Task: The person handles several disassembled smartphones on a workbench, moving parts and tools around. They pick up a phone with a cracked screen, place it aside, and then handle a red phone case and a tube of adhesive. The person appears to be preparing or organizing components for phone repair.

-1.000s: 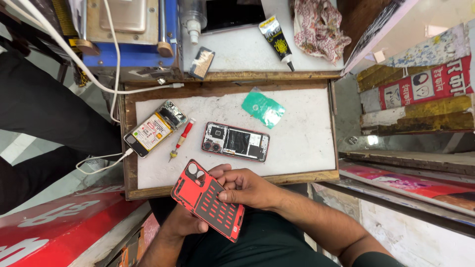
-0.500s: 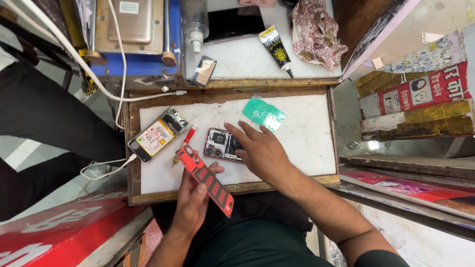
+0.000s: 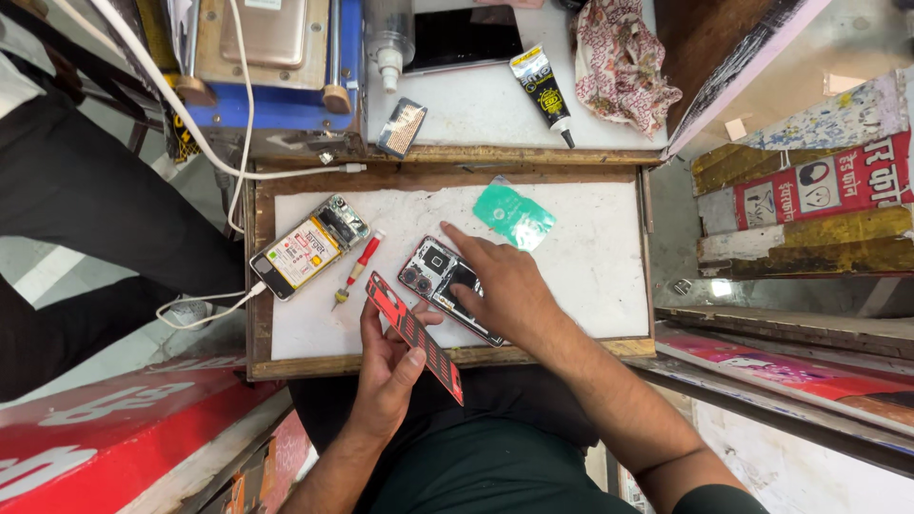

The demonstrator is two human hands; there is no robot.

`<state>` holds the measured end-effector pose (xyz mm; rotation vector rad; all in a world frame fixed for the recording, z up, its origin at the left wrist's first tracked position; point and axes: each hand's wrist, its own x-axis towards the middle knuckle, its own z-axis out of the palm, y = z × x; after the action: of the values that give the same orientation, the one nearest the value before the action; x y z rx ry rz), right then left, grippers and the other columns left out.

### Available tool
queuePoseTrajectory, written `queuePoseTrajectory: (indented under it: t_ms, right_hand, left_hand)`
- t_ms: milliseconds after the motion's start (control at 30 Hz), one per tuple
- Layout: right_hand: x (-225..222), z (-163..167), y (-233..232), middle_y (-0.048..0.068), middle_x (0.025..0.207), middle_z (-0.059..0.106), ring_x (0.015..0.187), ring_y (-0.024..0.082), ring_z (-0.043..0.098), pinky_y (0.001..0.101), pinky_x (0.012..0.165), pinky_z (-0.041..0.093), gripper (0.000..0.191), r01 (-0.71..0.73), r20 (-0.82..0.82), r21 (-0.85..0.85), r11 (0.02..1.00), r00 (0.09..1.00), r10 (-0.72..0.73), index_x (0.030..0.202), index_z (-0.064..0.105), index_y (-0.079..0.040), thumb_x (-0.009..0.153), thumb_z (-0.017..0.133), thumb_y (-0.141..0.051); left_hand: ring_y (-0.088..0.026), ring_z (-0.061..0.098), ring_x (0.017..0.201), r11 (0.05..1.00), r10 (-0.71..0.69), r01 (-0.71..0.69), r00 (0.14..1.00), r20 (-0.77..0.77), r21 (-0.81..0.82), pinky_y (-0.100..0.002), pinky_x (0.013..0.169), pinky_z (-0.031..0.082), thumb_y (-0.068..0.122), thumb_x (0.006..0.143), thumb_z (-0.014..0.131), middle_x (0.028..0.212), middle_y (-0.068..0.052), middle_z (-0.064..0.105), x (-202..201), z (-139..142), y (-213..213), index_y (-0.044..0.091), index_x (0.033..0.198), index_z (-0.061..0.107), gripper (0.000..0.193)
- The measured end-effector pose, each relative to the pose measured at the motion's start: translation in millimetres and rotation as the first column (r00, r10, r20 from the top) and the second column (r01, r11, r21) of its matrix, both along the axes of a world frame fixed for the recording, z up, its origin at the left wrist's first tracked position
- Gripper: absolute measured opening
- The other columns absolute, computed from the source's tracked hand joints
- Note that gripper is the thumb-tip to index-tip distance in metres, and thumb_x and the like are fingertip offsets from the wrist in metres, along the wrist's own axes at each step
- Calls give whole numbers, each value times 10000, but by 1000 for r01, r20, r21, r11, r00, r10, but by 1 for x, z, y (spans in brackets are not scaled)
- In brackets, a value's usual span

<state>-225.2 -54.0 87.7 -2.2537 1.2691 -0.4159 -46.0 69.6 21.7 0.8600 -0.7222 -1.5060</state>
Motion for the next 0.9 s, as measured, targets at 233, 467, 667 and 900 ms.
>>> queuePoseTrajectory:
  t_ms: [233,467,667,900]
  right_hand:
    - [0,-3,-4,217,1291,669,1090,375,696,417,927,564,913,21,198,154,988,979,-52,1568,347,-173,772,788,-99]
    - [-20,-20,-29,141,1152,764,1063,208,702,313,952,546,975,-89,364,632,770,911,-194,1628,252,-221,804,679,75]
    - [-31,-49,-54,106,1300,693,1145,136,671,278,996,540,806,-289,702,669,684,549,-454,1608,360,-26,861,602,159]
    - [-25,-55,-47,109,1288,703,1142,159,666,290,981,548,660,-146,530,649,746,790,-307,1512,491,-41,880,633,83]
  left_hand:
    - [-239,555,1289,1000,19,-21,995,-97,-17,-408,992,546,209,951,678,1401,-233,548,-8,-7,3,114,1630,65,919]
    - [-255,572,1180,999,32,-34,966,-257,0,-430,882,572,213,966,675,1391,-241,562,-3,-5,-6,163,1621,116,862]
    - [-265,533,1418,966,108,-124,991,-84,-228,-433,1294,374,194,1036,657,1471,-239,560,19,15,-32,93,1619,185,756]
    - [-201,546,1287,985,165,-167,985,39,42,-387,1125,410,124,979,640,1372,-168,586,19,10,-41,114,1620,151,807]
